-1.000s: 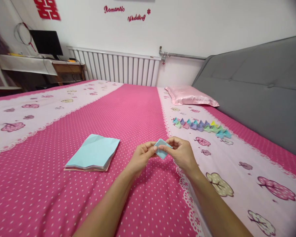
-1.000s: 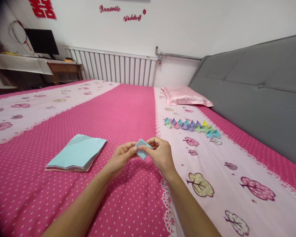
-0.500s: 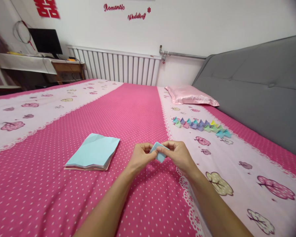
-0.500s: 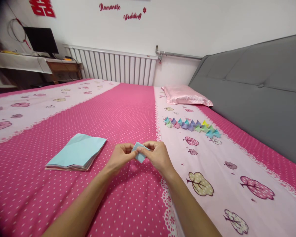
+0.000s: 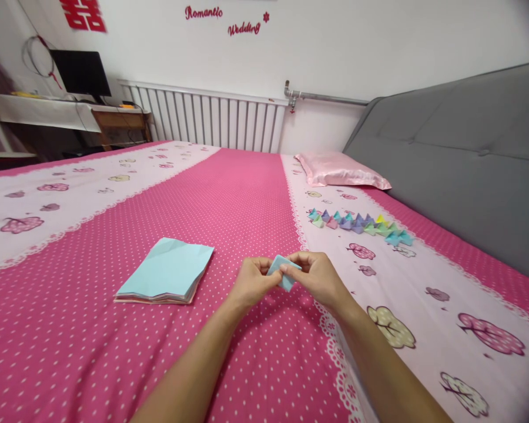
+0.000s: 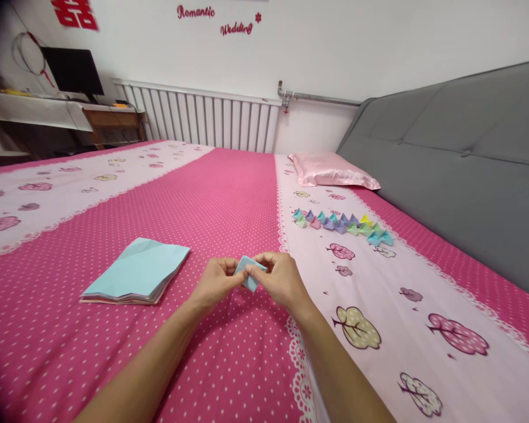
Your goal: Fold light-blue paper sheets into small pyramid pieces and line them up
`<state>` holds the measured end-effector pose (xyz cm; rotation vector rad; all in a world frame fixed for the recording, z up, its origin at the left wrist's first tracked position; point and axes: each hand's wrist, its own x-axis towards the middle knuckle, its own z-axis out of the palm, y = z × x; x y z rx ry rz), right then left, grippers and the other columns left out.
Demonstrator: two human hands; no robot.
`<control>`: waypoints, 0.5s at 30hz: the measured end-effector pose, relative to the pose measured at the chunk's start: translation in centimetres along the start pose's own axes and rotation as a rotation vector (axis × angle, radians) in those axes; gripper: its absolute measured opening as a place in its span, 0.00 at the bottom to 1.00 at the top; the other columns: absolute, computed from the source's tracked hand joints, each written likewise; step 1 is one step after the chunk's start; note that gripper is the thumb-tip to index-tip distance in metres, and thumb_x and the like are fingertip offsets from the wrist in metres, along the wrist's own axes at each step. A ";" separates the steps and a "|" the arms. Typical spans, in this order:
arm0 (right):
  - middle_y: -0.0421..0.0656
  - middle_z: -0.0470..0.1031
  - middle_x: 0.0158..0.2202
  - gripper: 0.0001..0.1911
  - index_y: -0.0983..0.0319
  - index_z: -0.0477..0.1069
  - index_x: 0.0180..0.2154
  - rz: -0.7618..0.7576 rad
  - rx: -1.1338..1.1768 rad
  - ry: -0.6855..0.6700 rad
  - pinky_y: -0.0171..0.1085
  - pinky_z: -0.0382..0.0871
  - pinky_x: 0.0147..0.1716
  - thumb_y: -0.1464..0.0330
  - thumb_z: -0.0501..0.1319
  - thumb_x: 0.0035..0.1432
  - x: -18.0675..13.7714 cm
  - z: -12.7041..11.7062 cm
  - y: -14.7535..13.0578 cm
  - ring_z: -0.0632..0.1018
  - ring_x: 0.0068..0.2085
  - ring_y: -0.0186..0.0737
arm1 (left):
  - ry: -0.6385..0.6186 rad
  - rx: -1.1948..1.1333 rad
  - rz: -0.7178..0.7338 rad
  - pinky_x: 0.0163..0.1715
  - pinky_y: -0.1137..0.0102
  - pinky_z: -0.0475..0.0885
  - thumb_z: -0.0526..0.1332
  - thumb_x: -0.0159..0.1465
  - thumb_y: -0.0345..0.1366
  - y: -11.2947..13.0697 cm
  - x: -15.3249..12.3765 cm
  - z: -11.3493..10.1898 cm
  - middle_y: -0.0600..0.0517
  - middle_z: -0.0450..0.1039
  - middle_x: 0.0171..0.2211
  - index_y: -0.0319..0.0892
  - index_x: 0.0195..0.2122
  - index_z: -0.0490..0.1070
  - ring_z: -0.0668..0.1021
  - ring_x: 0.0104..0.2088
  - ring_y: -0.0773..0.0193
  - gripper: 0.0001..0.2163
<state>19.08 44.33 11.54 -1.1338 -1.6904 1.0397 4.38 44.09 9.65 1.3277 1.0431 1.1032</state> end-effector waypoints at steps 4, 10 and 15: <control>0.40 0.73 0.25 0.08 0.64 0.72 0.28 -0.041 -0.116 0.000 0.32 0.64 0.26 0.66 0.58 0.51 0.1 -0.2 0.0 0.71 0.26 0.34 | -0.044 0.006 -0.008 0.21 0.75 0.61 0.60 0.50 0.34 -0.2 0.1 -0.1 0.51 0.71 0.19 0.34 0.23 0.72 0.69 0.19 0.71 0.07; 0.41 0.73 0.26 0.08 0.65 0.72 0.29 -0.036 -0.100 -0.005 0.32 0.64 0.26 0.66 0.58 0.51 0.2 -0.5 0.1 0.71 0.27 0.34 | -0.113 -0.051 0.016 0.22 0.76 0.60 0.59 0.51 0.31 -0.7 0.4 -0.3 0.53 0.69 0.19 0.35 0.23 0.71 0.68 0.19 0.73 0.04; 0.41 0.73 0.26 0.08 0.64 0.72 0.29 -0.027 -0.069 -0.004 0.32 0.64 0.27 0.65 0.59 0.51 0.2 -0.8 0.0 0.72 0.27 0.34 | -0.178 -0.080 0.021 0.25 0.76 0.64 0.57 0.50 0.28 -0.5 0.3 -0.3 0.52 0.71 0.21 0.36 0.25 0.71 0.70 0.22 0.72 0.04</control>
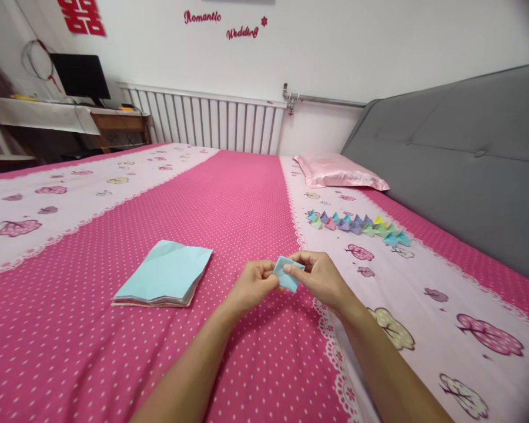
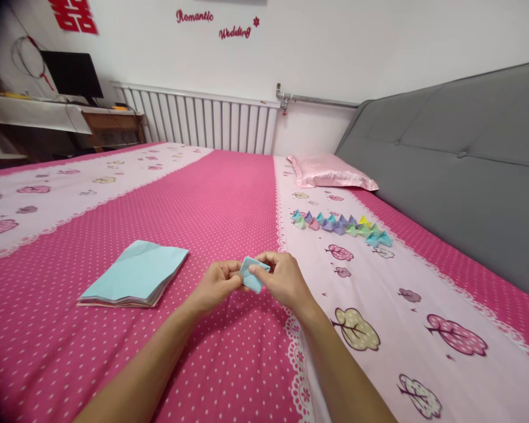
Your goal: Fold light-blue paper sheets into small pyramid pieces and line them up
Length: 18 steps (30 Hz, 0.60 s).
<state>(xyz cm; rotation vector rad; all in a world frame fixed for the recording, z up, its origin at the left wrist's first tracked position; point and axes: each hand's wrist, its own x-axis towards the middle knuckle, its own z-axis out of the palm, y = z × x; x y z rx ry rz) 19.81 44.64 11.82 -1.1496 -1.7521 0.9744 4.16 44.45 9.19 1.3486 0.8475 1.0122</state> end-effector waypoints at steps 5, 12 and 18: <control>0.41 0.74 0.26 0.08 0.65 0.72 0.28 0.014 0.033 -0.002 0.32 0.65 0.27 0.65 0.60 0.50 0.0 -0.4 0.0 0.72 0.27 0.33 | -0.049 -0.054 -0.003 0.29 0.73 0.68 0.56 0.50 0.29 1.0 -0.2 0.3 0.50 0.73 0.24 0.36 0.27 0.72 0.73 0.25 0.69 0.06; 0.43 0.75 0.26 0.10 0.65 0.73 0.29 0.057 0.122 0.054 0.33 0.67 0.26 0.65 0.65 0.45 0.2 -0.2 0.1 0.74 0.26 0.35 | -0.052 -0.122 0.010 0.29 0.73 0.69 0.65 0.50 0.33 0.9 -0.3 0.1 0.47 0.76 0.28 0.36 0.34 0.73 0.76 0.27 0.67 0.11; 0.41 0.75 0.22 0.13 0.65 0.72 0.28 0.101 0.271 0.089 0.33 0.68 0.24 0.64 0.68 0.40 0.3 0.7 0.0 0.74 0.23 0.34 | 0.077 -0.138 0.020 0.30 0.73 0.69 0.68 0.48 0.38 0.3 -0.1 -0.4 0.47 0.77 0.28 0.35 0.30 0.75 0.76 0.26 0.68 0.12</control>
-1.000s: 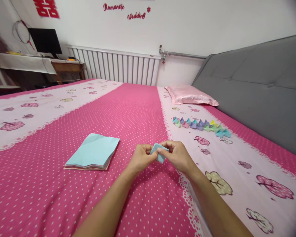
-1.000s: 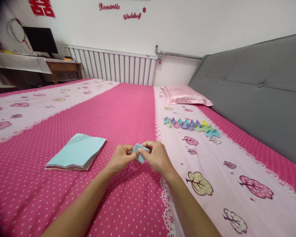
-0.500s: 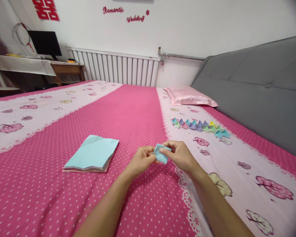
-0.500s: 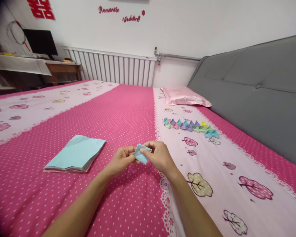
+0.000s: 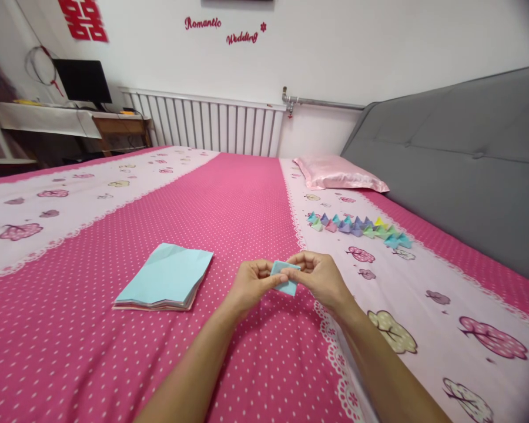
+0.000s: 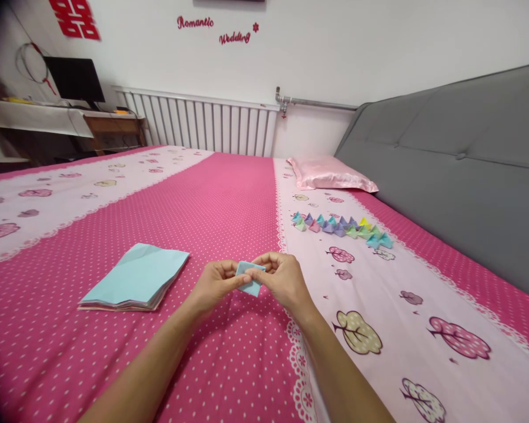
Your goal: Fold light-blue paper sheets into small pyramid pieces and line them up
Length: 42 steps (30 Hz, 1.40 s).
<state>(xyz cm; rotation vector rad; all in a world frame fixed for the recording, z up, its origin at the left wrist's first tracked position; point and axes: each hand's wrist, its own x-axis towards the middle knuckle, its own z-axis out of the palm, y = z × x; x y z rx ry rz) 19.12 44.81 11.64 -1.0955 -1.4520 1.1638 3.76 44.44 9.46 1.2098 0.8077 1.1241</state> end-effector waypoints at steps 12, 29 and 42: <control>0.40 0.75 0.22 0.05 0.62 0.74 0.25 -0.263 -0.527 0.097 0.32 0.68 0.26 0.69 0.60 0.46 -0.4 0.1 -0.1 0.75 0.24 0.35 | 0.096 -0.007 -0.011 0.23 0.75 0.65 0.69 0.44 0.41 0.4 0.1 0.2 0.48 0.75 0.23 0.35 0.26 0.75 0.73 0.21 0.70 0.14; 0.40 0.75 0.21 0.07 0.61 0.75 0.24 -0.285 -0.626 0.082 0.33 0.66 0.26 0.70 0.58 0.46 -0.4 0.0 0.0 0.74 0.23 0.36 | 0.023 0.038 -0.026 0.23 0.74 0.63 0.68 0.46 0.43 0.6 0.0 -0.1 0.49 0.72 0.21 0.34 0.25 0.75 0.71 0.21 0.70 0.15; 0.40 0.77 0.24 0.12 0.61 0.77 0.27 -0.333 -0.556 0.081 0.33 0.68 0.27 0.74 0.55 0.47 -0.2 -0.6 -0.5 0.76 0.25 0.36 | 0.084 0.030 -0.029 0.22 0.75 0.62 0.69 0.46 0.41 0.6 -0.1 -0.2 0.49 0.72 0.21 0.34 0.25 0.74 0.70 0.20 0.71 0.14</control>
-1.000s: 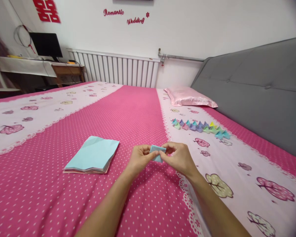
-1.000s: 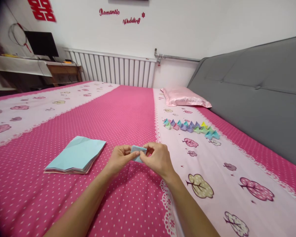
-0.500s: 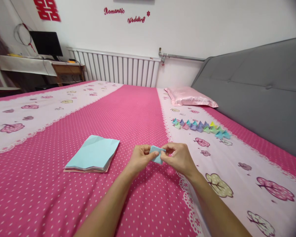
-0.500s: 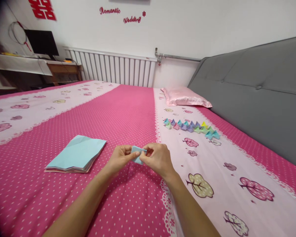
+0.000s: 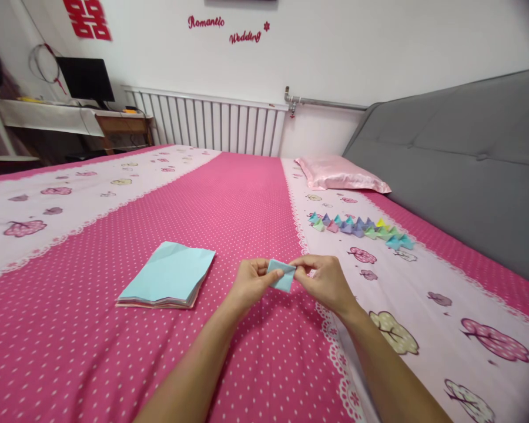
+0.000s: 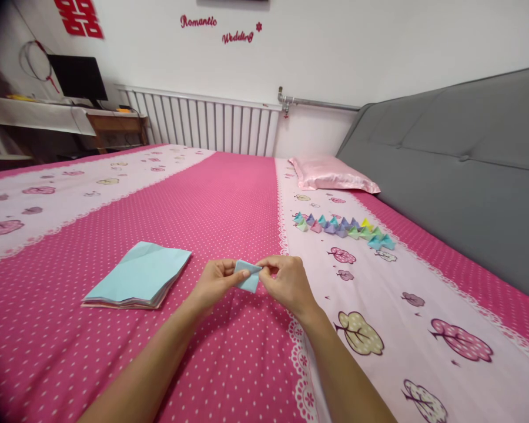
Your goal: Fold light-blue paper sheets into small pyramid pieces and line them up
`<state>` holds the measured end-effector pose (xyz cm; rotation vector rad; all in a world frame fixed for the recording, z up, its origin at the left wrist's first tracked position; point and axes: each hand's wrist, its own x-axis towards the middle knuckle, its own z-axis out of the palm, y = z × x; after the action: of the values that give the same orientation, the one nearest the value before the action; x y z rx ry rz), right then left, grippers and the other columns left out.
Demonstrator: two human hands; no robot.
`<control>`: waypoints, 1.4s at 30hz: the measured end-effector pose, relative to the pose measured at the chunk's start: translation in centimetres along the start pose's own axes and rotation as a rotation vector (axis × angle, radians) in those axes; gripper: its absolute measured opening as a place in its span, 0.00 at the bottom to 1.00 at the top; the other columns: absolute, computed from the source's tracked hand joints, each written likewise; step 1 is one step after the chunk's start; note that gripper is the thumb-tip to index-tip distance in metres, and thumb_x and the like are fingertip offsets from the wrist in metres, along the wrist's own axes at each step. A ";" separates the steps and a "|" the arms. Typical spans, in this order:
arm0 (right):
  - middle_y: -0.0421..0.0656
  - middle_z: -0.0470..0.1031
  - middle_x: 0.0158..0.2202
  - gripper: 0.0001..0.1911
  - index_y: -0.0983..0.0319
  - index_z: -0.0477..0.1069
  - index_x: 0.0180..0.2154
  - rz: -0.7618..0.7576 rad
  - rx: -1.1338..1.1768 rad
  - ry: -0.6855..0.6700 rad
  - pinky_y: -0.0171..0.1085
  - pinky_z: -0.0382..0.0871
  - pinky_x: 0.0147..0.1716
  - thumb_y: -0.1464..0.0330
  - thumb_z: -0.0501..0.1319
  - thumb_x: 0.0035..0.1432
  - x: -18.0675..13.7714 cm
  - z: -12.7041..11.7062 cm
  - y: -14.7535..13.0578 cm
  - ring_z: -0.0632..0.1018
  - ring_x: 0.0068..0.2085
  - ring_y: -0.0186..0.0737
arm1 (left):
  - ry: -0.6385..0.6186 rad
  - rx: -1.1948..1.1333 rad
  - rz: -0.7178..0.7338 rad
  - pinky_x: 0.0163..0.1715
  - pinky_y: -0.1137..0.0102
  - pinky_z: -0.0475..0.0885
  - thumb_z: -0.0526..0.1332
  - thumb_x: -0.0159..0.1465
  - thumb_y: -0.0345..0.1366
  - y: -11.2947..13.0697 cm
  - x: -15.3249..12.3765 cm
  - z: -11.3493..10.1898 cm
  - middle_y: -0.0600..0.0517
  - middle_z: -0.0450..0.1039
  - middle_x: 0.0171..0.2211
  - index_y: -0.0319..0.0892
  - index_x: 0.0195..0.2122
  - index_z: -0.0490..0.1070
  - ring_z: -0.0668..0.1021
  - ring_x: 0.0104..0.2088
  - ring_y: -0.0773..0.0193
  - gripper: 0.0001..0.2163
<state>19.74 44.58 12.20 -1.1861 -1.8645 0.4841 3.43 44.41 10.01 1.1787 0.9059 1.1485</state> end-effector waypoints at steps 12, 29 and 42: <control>0.45 0.77 0.32 0.13 0.63 0.72 0.34 0.205 0.461 -0.080 0.37 0.72 0.35 0.64 0.65 0.45 -0.2 2.5 0.0 0.78 0.33 0.39 | 0.139 -0.159 0.031 0.36 0.71 0.68 0.67 0.50 0.41 0.0 0.0 0.0 0.46 0.76 0.30 0.36 0.32 0.76 0.75 0.31 0.65 0.13; 0.40 0.73 0.26 0.05 0.60 0.73 0.29 -0.081 -0.005 0.255 0.34 0.65 0.27 0.72 0.58 0.48 -0.3 1.3 -0.4 0.70 0.25 0.34 | 0.276 0.168 0.278 0.27 0.75 0.66 0.66 0.50 0.37 0.0 0.1 0.1 0.50 0.71 0.34 0.44 0.46 0.71 0.71 0.30 0.69 0.20; 0.42 0.74 0.34 0.10 0.57 0.76 0.33 -0.266 0.084 0.258 0.36 0.73 0.34 0.74 0.58 0.51 -0.4 0.9 -0.1 0.76 0.35 0.37 | 0.194 -0.048 0.254 0.34 0.70 0.71 0.67 0.48 0.32 0.3 -0.1 1.0 0.50 0.78 0.28 0.39 0.32 0.77 0.77 0.30 0.65 0.09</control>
<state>19.01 44.35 11.55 -0.8829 -1.7272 0.2461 4.27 44.11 10.45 1.1810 0.8854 1.5030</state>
